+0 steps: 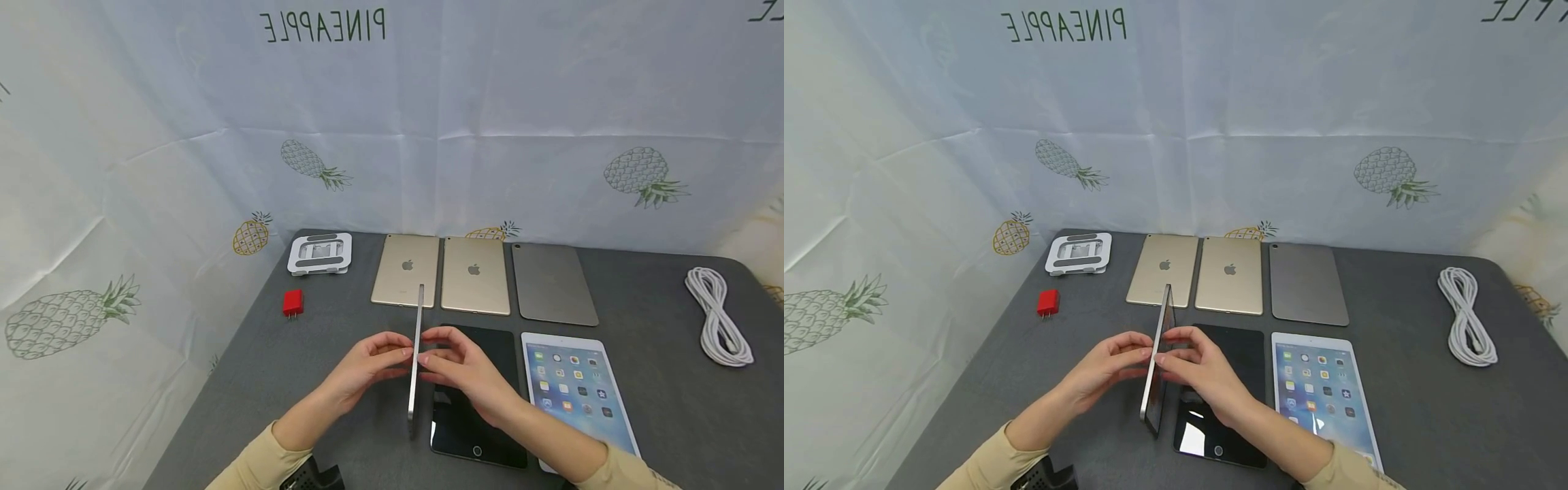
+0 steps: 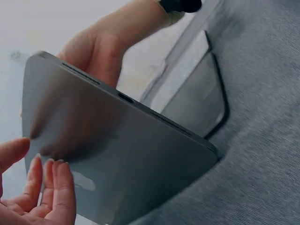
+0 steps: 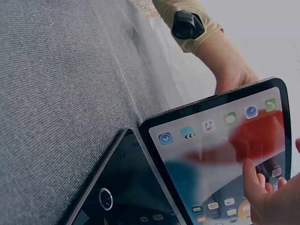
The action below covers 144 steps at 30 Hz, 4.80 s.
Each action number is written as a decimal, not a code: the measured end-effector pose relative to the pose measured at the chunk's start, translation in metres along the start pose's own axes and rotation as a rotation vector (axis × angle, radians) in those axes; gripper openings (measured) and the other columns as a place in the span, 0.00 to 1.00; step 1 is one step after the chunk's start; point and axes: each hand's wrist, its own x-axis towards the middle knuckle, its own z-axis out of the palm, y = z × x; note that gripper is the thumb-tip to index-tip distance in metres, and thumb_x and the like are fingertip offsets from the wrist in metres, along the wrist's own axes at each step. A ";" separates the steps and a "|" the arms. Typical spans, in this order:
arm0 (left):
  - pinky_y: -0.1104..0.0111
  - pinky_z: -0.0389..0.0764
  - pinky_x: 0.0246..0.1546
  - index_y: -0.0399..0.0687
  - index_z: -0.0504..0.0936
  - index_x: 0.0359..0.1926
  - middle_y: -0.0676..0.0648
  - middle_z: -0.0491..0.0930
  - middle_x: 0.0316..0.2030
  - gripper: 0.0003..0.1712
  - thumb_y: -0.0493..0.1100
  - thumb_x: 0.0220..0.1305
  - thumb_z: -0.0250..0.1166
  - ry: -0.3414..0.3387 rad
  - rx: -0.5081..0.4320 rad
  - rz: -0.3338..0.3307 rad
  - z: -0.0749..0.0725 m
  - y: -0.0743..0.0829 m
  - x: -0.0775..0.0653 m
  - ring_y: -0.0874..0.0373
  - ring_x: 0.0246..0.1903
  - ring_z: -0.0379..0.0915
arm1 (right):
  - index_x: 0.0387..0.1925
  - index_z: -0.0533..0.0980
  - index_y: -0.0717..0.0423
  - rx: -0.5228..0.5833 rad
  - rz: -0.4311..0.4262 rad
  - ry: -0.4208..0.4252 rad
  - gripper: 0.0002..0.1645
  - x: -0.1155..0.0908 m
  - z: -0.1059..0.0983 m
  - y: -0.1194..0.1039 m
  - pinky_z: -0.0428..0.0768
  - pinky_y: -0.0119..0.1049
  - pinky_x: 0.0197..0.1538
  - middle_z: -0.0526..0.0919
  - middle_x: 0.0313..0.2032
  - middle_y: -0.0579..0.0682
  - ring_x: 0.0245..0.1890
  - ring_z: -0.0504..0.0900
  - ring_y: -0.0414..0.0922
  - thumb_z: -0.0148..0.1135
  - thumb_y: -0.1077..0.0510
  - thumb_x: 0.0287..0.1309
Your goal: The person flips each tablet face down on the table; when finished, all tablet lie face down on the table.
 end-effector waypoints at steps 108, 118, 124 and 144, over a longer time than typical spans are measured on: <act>0.57 0.73 0.53 0.40 0.77 0.59 0.39 0.76 0.57 0.21 0.44 0.68 0.61 0.113 0.490 0.092 -0.040 0.005 -0.014 0.46 0.56 0.71 | 0.70 0.60 0.64 -0.055 0.143 0.013 0.35 -0.020 -0.041 0.013 0.71 0.43 0.63 0.61 0.69 0.64 0.66 0.67 0.58 0.57 0.55 0.68; 0.59 0.72 0.60 0.31 0.69 0.63 0.34 0.68 0.63 0.26 0.40 0.69 0.60 -0.083 0.027 0.006 0.003 0.007 0.012 0.42 0.61 0.67 | 0.69 0.63 0.62 -0.191 0.069 0.148 0.31 -0.045 -0.082 -0.004 0.74 0.31 0.57 0.64 0.68 0.60 0.63 0.71 0.51 0.56 0.54 0.69; 0.56 0.68 0.63 0.28 0.62 0.68 0.32 0.61 0.67 0.30 0.39 0.70 0.56 -0.131 -0.060 -0.075 0.019 -0.003 0.017 0.43 0.63 0.64 | 0.71 0.58 0.63 -0.178 0.107 0.143 0.34 -0.060 -0.099 -0.003 0.75 0.31 0.58 0.59 0.70 0.62 0.64 0.71 0.49 0.54 0.53 0.71; 0.52 0.59 0.68 0.27 0.55 0.70 0.30 0.54 0.70 0.33 0.40 0.71 0.53 -0.159 -0.177 -0.234 0.029 -0.011 0.018 0.38 0.70 0.51 | 0.75 0.43 0.64 -0.106 0.303 0.136 0.41 -0.075 -0.100 0.014 0.63 0.58 0.66 0.41 0.74 0.68 0.73 0.42 0.64 0.51 0.57 0.71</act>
